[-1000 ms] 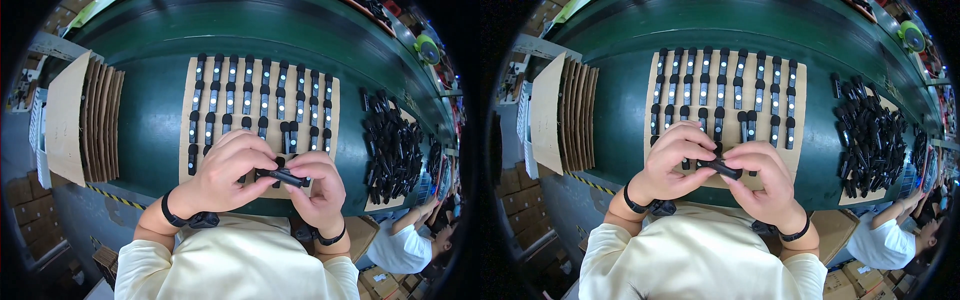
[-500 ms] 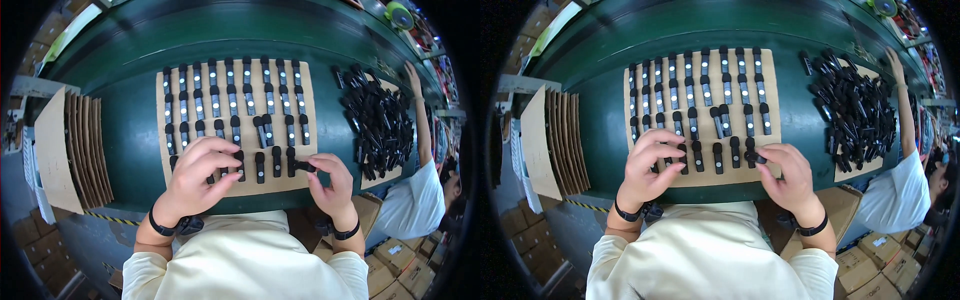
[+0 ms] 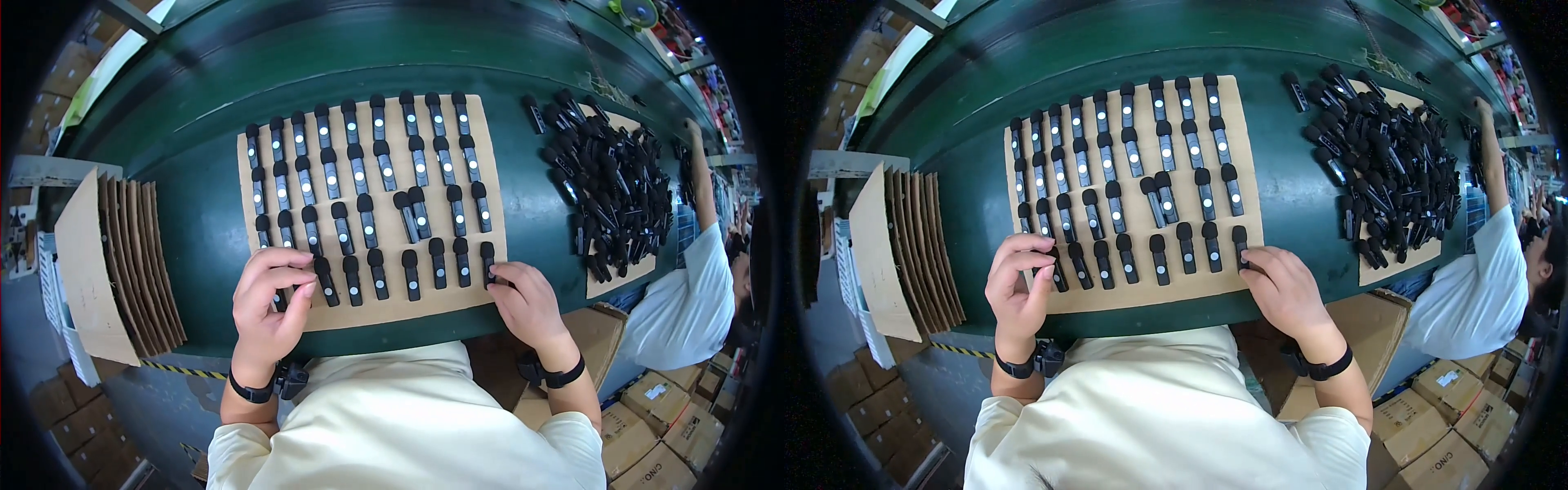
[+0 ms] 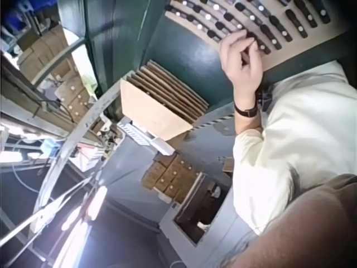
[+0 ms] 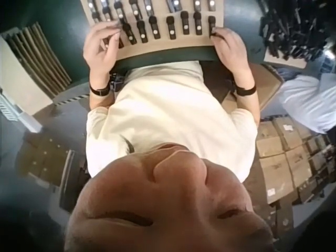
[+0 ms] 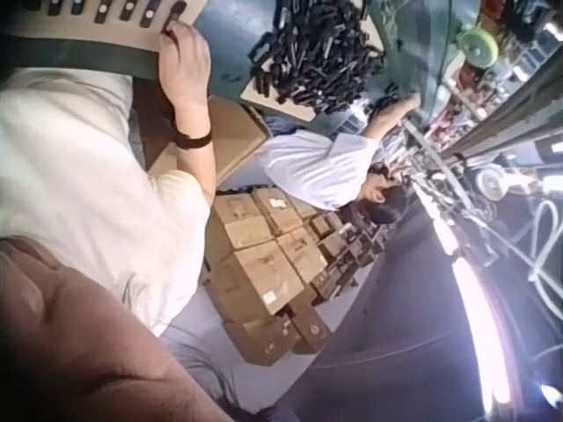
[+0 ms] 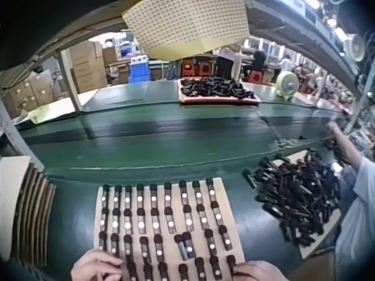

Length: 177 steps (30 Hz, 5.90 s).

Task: The person picks up a microphone and a receiver, presses them together, and places the assembled unit onto a cardboard sheet. After filling the sheet, the person sets it aside and takes a new cardboard sheet from a stack to repeat the process.

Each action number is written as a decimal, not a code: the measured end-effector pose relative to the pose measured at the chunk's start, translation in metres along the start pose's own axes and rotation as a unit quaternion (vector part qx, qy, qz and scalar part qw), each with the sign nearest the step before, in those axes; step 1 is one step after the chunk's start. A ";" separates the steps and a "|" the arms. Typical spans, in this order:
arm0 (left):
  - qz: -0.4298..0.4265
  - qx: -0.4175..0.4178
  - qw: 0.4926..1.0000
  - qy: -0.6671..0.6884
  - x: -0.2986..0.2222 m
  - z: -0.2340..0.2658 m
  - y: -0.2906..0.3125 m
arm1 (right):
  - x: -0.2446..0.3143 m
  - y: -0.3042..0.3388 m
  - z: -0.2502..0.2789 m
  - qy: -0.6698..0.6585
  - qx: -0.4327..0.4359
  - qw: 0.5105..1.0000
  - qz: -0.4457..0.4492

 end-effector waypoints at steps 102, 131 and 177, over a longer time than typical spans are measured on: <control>0.298 0.029 0.948 0.105 0.094 0.029 0.117 | -0.092 -0.033 -0.012 -0.478 0.061 0.840 -0.250; 0.312 0.017 0.900 0.304 0.122 0.048 0.045 | -0.095 -0.040 -0.016 -0.553 -0.041 0.765 -0.327; -0.130 0.367 0.867 -0.310 0.063 -0.028 -0.033 | -0.005 -0.135 -0.018 0.119 0.193 0.969 0.095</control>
Point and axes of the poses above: each hand's wrist, its own y-axis away from the middle knuckle, its own z-axis out of the back of the hand, x = y × z, the point moved 9 cm from there along -y, towards the middle knuckle, and after that the axes turned 10 degrees about x, right-handed, at the moved point
